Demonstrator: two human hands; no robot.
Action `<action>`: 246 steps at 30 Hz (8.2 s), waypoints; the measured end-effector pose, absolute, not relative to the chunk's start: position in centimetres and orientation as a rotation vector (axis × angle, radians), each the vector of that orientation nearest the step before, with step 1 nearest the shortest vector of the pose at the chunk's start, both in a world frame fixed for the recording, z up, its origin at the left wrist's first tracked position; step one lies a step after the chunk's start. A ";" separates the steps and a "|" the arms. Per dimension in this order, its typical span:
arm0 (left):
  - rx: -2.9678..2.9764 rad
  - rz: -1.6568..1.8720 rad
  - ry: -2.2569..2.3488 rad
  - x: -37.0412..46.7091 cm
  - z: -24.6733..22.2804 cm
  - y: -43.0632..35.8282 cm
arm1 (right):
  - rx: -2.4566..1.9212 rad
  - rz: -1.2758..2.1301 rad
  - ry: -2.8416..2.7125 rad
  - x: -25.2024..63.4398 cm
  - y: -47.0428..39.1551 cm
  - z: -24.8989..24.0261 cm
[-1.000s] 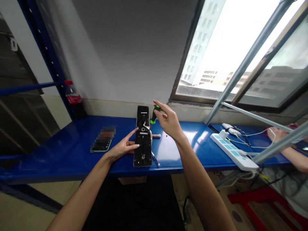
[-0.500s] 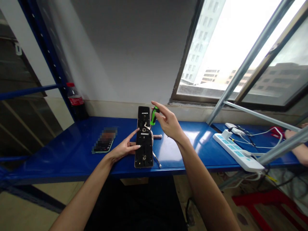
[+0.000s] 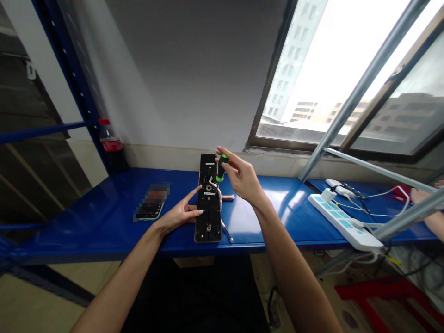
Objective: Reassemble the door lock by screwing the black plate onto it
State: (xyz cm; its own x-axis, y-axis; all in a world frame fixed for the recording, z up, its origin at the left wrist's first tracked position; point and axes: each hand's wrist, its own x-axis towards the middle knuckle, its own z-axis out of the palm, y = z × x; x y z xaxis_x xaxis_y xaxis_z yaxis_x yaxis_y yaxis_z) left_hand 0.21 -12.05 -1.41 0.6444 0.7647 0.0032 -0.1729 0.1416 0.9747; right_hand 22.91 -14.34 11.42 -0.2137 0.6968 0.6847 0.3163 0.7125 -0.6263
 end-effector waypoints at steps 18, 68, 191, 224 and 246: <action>1.264 0.744 0.573 0.2 -1.7 -11.9 | -0.806 0.356 -1.728 23.5 -14.6 10.6; 2.281 1.164 1.062 4.2 4.0 -10.3 | -1.185 0.080 -0.955 32.9 -14.2 5.7; 2.885 0.046 0.950 16.4 3.6 -7.4 | -1.280 0.053 -1.448 33.9 -11.3 3.2; 2.698 0.203 1.019 21.3 3.1 -5.1 | -1.169 0.141 -1.088 35.7 -14.0 2.3; 2.776 0.514 0.771 18.9 3.8 -4.4 | -1.003 0.185 -1.008 36.5 -15.9 3.9</action>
State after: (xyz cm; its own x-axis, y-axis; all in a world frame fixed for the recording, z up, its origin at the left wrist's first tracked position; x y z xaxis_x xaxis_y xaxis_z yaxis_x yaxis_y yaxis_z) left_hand 18.87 -4.42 3.80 0.8017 0.5318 0.2730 0.4567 -0.8396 0.2943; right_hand 36.54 -15.87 3.87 0.5590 0.5520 0.6186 0.2969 0.5633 -0.7710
